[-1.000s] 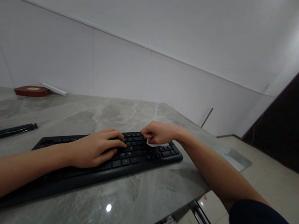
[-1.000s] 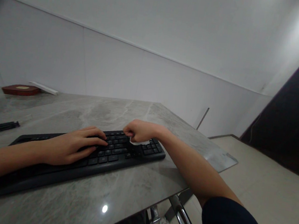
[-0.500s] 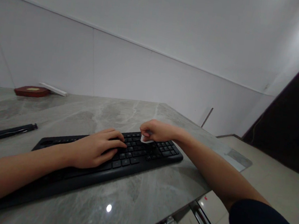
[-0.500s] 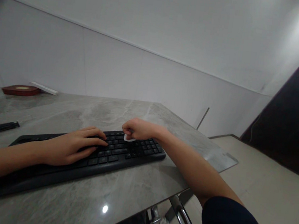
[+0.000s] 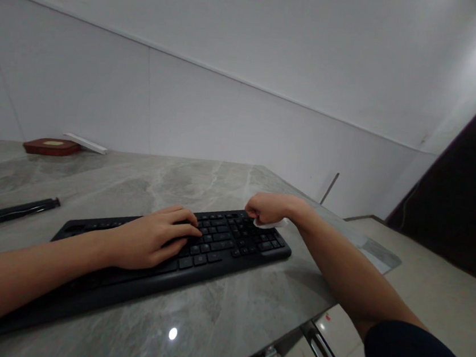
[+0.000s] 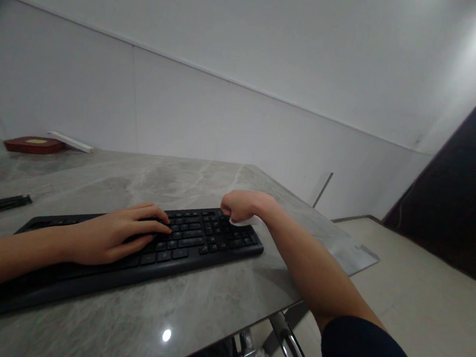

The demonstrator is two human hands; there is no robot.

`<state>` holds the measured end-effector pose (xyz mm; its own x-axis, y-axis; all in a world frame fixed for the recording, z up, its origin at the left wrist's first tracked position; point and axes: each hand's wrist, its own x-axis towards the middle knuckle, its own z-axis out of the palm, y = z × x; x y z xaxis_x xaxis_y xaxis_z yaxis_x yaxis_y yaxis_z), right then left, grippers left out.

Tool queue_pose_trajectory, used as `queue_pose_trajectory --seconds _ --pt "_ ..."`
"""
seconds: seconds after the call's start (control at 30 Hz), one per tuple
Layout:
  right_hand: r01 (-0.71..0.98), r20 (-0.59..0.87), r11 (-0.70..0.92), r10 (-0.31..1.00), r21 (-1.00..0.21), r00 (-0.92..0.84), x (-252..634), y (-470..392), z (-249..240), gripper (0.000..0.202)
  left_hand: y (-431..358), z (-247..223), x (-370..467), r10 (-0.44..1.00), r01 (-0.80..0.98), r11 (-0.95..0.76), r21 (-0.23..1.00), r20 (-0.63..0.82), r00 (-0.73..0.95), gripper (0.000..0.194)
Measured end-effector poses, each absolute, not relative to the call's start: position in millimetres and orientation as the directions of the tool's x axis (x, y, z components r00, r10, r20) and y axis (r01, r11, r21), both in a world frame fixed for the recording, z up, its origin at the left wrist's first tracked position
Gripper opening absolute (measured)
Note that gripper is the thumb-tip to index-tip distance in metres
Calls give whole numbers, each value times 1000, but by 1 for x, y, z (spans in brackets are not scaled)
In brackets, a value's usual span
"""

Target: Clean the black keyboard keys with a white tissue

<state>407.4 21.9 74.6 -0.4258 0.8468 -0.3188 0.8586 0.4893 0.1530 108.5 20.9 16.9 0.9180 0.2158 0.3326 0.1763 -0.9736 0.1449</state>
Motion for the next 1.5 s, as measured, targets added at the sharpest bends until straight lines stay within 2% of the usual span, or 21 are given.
queue_pose_trajectory --seconds 0.23,0.5,0.67,0.9,1.1,1.3,1.5 --pt "793 -226 608 778 38 -586 401 22 76 15 21 16 109 211 173 -975 139 337 918 32" --pt "818 -190 573 810 56 -554 400 23 77 12 21 17 109 211 176 -975 135 325 922 32" --pt "833 -111 553 829 21 -548 394 16 79 12 22 17 108 219 181 -973 141 325 920 32" --pt "791 -217 607 764 -79 -608 384 15 72 15 20 18 108 216 180 -974 137 325 921 32" --pt "752 -73 634 754 -181 -653 383 16 71 10 20 18 109 220 182 -973 142 333 917 32" --pt "775 -131 619 764 -130 -632 385 17 72 13 20 17 109 207 170 -976 134 347 915 32" --pt "761 -56 638 761 -122 -647 381 17 68 13 20 17 109 217 177 -973 146 340 915 34"
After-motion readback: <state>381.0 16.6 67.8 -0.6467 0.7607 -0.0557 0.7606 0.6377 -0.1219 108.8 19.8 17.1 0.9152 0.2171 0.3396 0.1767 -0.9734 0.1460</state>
